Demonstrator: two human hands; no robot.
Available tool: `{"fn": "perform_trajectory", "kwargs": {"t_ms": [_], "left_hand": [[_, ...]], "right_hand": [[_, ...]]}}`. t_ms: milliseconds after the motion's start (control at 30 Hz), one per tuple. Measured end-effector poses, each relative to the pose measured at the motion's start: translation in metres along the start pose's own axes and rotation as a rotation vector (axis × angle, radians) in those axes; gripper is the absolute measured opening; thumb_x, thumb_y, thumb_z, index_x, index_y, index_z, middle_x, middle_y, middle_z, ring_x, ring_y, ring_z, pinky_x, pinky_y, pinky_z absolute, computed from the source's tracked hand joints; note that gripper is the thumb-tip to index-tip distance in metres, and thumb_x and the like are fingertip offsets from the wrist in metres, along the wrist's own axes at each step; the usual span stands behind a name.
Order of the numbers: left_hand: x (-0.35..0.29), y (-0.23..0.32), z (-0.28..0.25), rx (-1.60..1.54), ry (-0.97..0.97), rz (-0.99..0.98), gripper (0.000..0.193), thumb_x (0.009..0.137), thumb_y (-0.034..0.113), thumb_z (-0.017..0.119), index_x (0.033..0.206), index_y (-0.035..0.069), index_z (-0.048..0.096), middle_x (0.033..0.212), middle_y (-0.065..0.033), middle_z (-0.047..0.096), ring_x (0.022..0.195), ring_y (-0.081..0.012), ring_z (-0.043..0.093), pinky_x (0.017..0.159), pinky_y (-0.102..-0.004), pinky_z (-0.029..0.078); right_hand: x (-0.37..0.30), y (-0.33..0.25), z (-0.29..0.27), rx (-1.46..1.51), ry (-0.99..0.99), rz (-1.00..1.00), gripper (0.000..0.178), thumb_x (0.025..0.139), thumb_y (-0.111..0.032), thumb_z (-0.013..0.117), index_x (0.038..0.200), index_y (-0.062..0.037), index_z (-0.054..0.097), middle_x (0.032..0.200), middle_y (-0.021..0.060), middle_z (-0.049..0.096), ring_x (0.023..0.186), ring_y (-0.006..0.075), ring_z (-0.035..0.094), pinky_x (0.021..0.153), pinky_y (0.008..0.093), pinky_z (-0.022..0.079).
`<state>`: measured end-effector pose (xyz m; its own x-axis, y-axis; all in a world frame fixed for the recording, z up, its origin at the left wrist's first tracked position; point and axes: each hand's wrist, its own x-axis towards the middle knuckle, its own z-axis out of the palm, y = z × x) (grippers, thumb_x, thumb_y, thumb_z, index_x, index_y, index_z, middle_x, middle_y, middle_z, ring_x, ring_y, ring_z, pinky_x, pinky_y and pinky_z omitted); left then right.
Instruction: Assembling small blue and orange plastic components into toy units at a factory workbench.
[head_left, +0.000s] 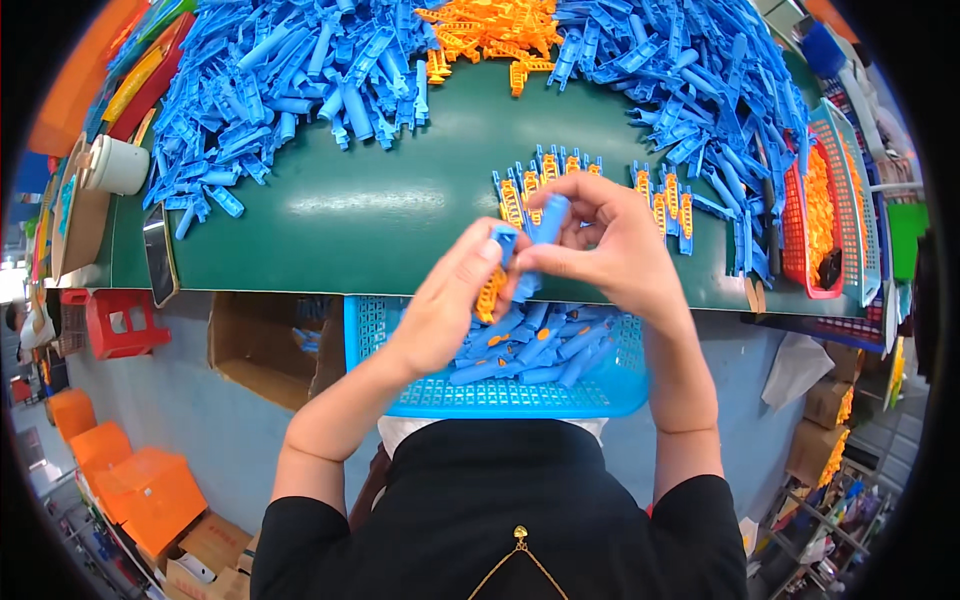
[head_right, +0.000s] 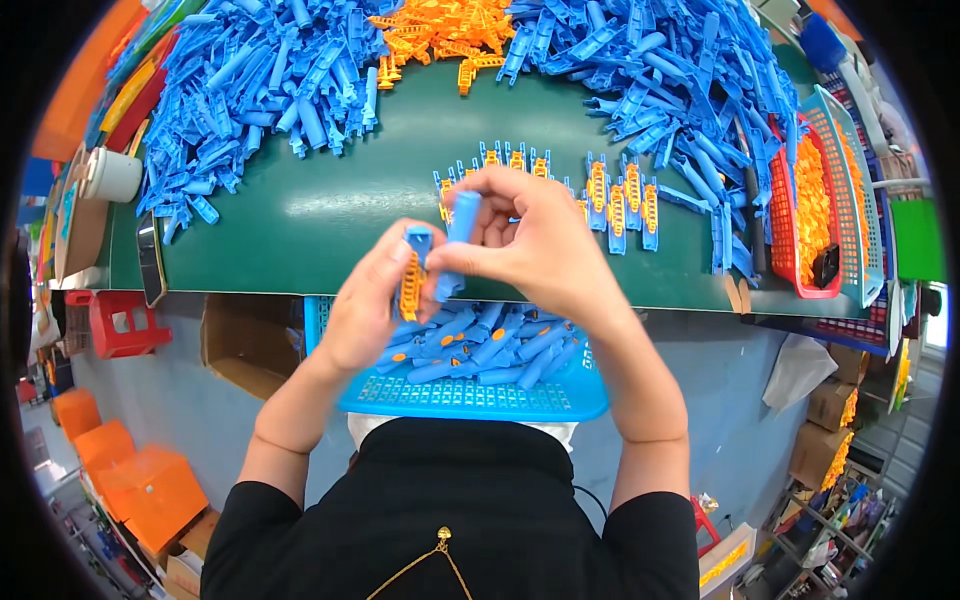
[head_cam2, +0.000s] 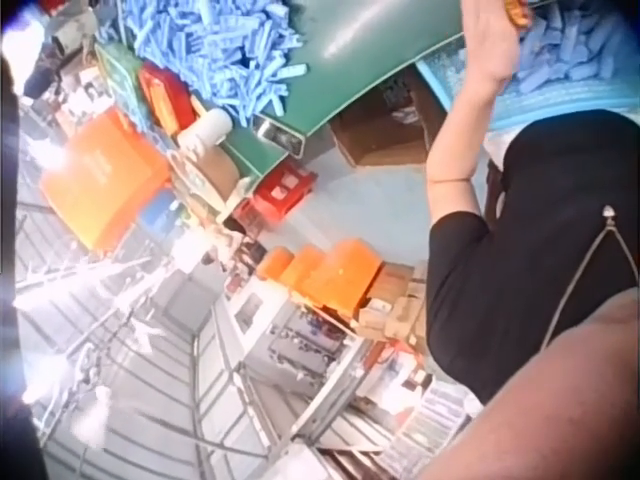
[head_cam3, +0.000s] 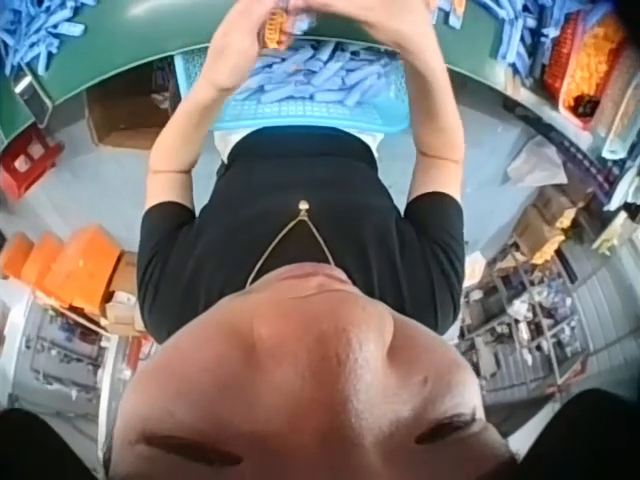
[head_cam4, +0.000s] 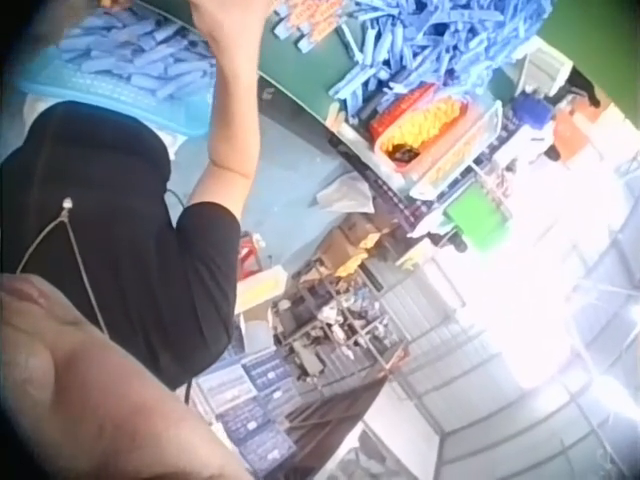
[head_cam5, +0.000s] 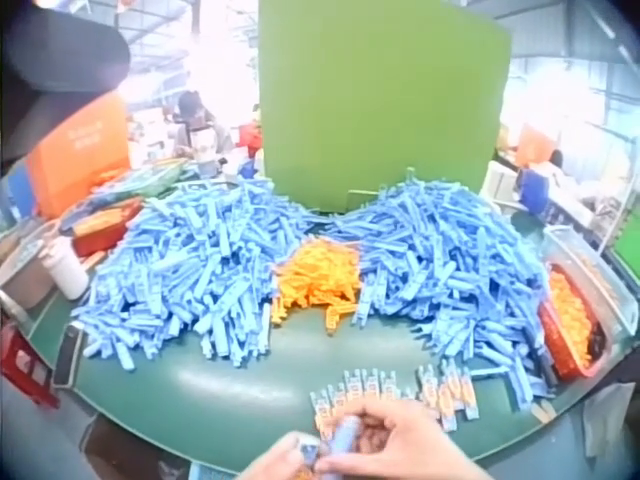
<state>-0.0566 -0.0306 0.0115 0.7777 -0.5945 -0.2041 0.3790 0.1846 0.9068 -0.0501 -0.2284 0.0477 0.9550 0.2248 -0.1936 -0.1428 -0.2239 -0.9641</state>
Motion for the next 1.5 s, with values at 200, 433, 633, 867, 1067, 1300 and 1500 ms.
{"fn": "perform_trajectory", "kwargs": {"t_ms": [200, 433, 633, 867, 1067, 1300, 1500], "left_hand": [[0.003, -0.006, 0.008, -0.241, -0.02, 0.061, 0.03, 0.105, 0.028, 0.038, 0.12, 0.005, 0.048, 0.095, -0.0039, 0.054, 0.086, -0.0109, 0.052, 0.082, -0.0257, 0.044], [0.006, -0.014, 0.005, -0.462, 0.092, 0.15, 0.03, 0.102, 0.02, 0.048, 0.128, 0.003, 0.049, 0.122, -0.0098, 0.059, 0.116, -0.0176, 0.056, 0.1, -0.0326, 0.044], [0.007, -0.014, 0.001, -0.485, 0.125, 0.136, 0.037, 0.103, 0.02, 0.047, 0.134, 0.0, 0.045, 0.134, -0.0151, 0.054, 0.114, -0.0191, 0.059, 0.097, -0.0348, 0.05], [0.006, -0.014, -0.001, -0.508, 0.107, 0.125, 0.035, 0.1, 0.019, 0.054, 0.129, 0.001, 0.05, 0.129, -0.0116, 0.058, 0.109, -0.0176, 0.06, 0.093, -0.0323, 0.05], [0.006, -0.013, -0.004, -0.552, 0.083, 0.129, 0.033, 0.1, 0.018, 0.054, 0.127, 0.001, 0.052, 0.127, -0.0138, 0.059, 0.115, -0.02, 0.059, 0.098, -0.0338, 0.049], [0.008, -0.014, -0.005, -0.526, 0.122, 0.171, 0.031, 0.099, 0.016, 0.055, 0.127, 0.001, 0.053, 0.125, -0.0135, 0.061, 0.113, -0.0194, 0.06, 0.096, -0.0332, 0.05], [0.007, -0.017, -0.002, -0.434, 0.138, 0.164, 0.033, 0.099, 0.017, 0.056, 0.127, 0.0, 0.053, 0.128, -0.015, 0.059, 0.114, -0.0195, 0.06, 0.096, -0.034, 0.049]], "right_hand": [[-0.013, 0.022, 0.031, 0.248, 0.294, -0.231, 0.043, 0.085, 0.002, 0.068, 0.126, 0.0049, 0.055, 0.099, 0.0086, 0.063, 0.091, 0.012, 0.062, 0.077, 0.0237, 0.052], [-0.025, 0.025, 0.049, -0.156, 0.445, -0.38, 0.03, 0.086, -0.001, 0.067, 0.116, -0.0022, 0.068, 0.096, 0.0074, 0.065, 0.088, 0.0133, 0.062, 0.072, 0.0239, 0.051], [-0.022, 0.032, 0.042, -0.302, 0.428, -0.5, 0.032, 0.085, -0.001, 0.068, 0.116, -0.001, 0.067, 0.097, 0.0099, 0.066, 0.084, 0.0158, 0.063, 0.07, 0.025, 0.05], [-0.025, 0.024, 0.044, -0.03, 0.449, -0.347, 0.03, 0.085, 0.001, 0.066, 0.115, 0.0009, 0.067, 0.093, 0.0096, 0.066, 0.084, 0.017, 0.064, 0.073, 0.0258, 0.051], [-0.027, 0.022, 0.041, -0.29, 0.333, -0.508, 0.039, 0.079, -0.001, 0.074, 0.118, -0.0008, 0.067, 0.098, 0.0087, 0.064, 0.087, 0.0147, 0.063, 0.072, 0.0241, 0.052], [-0.03, 0.025, 0.044, 0.014, 0.364, -0.297, 0.041, 0.079, 0.003, 0.073, 0.12, 0.0013, 0.065, 0.096, 0.0074, 0.06, 0.087, 0.0129, 0.061, 0.071, 0.0234, 0.052], [-0.025, 0.033, 0.051, 0.018, 0.348, -0.355, 0.037, 0.081, 0.005, 0.072, 0.117, 0.0019, 0.067, 0.092, 0.0051, 0.06, 0.082, 0.01, 0.057, 0.072, 0.0213, 0.049]]}}
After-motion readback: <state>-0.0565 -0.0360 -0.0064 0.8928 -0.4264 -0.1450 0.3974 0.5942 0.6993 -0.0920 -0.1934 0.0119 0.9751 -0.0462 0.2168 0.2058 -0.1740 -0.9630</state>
